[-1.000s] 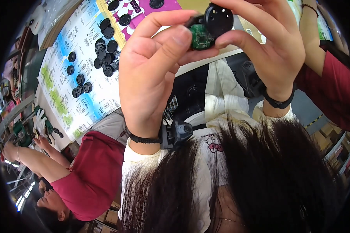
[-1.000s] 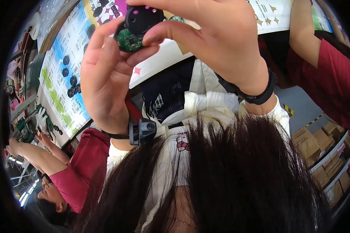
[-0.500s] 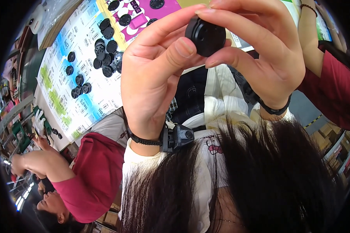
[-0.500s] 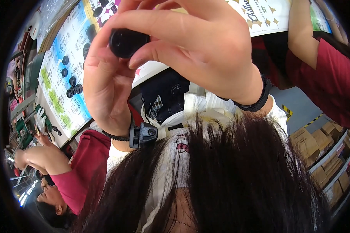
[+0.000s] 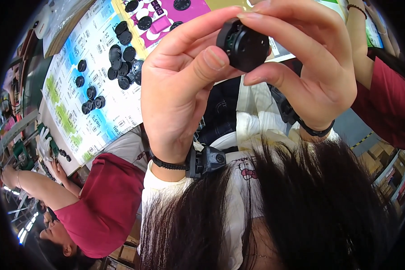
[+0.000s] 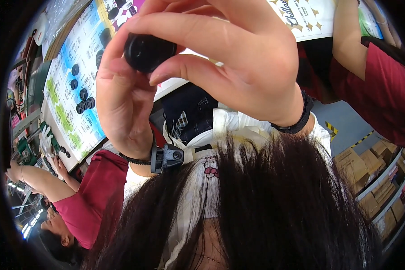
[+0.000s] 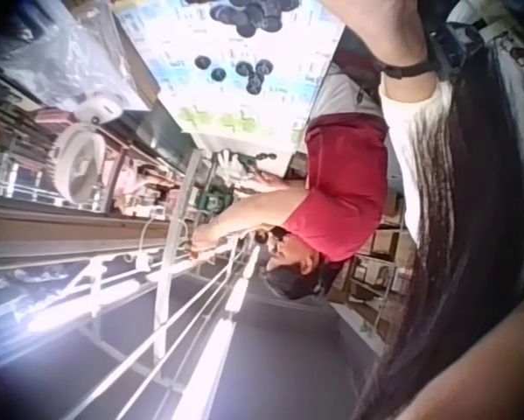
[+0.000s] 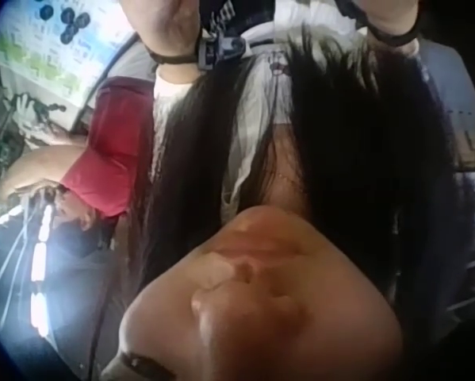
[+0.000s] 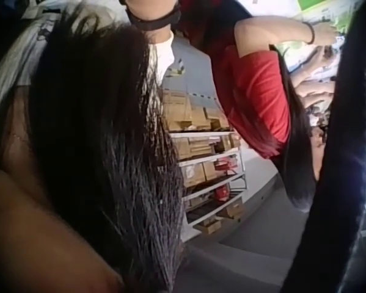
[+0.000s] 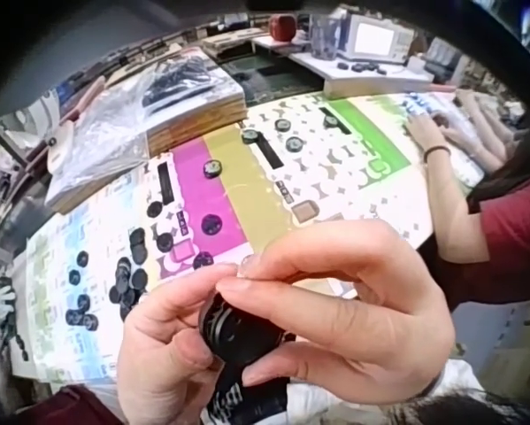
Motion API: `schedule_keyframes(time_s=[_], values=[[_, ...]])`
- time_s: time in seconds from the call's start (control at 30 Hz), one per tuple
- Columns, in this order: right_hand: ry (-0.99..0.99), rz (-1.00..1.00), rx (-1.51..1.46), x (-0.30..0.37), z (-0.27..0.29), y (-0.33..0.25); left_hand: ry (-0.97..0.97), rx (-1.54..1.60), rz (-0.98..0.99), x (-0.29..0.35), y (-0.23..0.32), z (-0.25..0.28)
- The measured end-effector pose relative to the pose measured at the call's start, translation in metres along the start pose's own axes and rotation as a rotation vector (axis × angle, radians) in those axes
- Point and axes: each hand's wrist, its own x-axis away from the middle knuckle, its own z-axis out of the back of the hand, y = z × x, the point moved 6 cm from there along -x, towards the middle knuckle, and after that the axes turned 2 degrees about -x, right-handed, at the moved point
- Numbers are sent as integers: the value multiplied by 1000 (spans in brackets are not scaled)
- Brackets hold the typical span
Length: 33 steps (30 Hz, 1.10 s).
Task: Picking up, inspecting, and assembling small black electronic or plastic components at a workstation.
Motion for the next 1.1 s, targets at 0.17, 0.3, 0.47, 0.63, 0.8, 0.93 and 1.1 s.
schedule_keyframes(time_s=[0.17, 0.3, 0.47, 0.63, 0.8, 0.93, 1.1], values=[[43, 218, 102, -2, -5, -6, -21, -14, -4, -1, 1, 0], [62, 266, 133, 0, -8, -7, -18, -36, -21, -1, 3, -4], [37, -114, 44, 1, 1, -2, 16, -8, -15, -2, 4, -9], [103, -95, 82, 3, -13, 0, 190, -114, -188, 3, 3, -15], [238, -9, -185, 14, -40, 14, 222, -234, -491, 8, 13, -18], [340, -150, -861, 23, -64, 45, 262, -400, -443, 8, 9, -7], [276, -260, -730, 21, -77, 44, 339, -578, -399, 13, 15, 2]])
